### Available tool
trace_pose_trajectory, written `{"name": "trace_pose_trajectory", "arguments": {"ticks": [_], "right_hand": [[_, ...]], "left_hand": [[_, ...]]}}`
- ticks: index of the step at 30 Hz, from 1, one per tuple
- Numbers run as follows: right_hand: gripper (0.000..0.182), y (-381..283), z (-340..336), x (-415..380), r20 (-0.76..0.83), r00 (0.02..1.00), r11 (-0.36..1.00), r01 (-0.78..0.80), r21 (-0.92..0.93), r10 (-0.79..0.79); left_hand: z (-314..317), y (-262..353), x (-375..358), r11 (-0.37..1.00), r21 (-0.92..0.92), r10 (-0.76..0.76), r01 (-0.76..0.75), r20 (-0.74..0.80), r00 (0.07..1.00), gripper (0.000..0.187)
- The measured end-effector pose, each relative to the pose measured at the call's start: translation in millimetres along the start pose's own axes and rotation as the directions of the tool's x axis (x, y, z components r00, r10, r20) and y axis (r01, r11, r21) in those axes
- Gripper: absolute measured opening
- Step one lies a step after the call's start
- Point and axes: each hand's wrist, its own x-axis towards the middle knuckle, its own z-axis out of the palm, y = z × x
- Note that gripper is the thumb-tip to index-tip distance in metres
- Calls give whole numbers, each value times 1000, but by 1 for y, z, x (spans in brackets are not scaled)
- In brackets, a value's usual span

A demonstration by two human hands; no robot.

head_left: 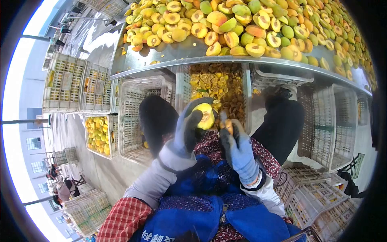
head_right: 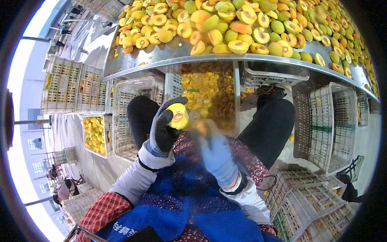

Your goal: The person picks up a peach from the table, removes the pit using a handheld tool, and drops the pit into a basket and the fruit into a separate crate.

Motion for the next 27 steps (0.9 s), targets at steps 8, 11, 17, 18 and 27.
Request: {"name": "trace_pose_trajectory", "arguments": {"ticks": [8,11,17,18,27], "right_hand": [[29,-37,12,-9,66,996,874,89,-478,-65],[29,-34,14,-12,31,995,863,97,-496,-94],[30,-32,14,-13,28,996,872,83,-483,-79],[30,-31,13,-14,38,998,879,62,-472,-50],[39,-12,12,-29,67,997,956,65,-285,-48]], "left_hand": [[25,8,-15,985,-158,-78,77,1,997,47],[32,5,-17,999,-20,-39,39,-41,998,42],[41,-3,-15,976,66,213,-208,-87,973,31],[40,-3,-15,976,69,211,-206,-89,973,31],[32,2,-10,957,282,74,-75,14,997,22]]}}
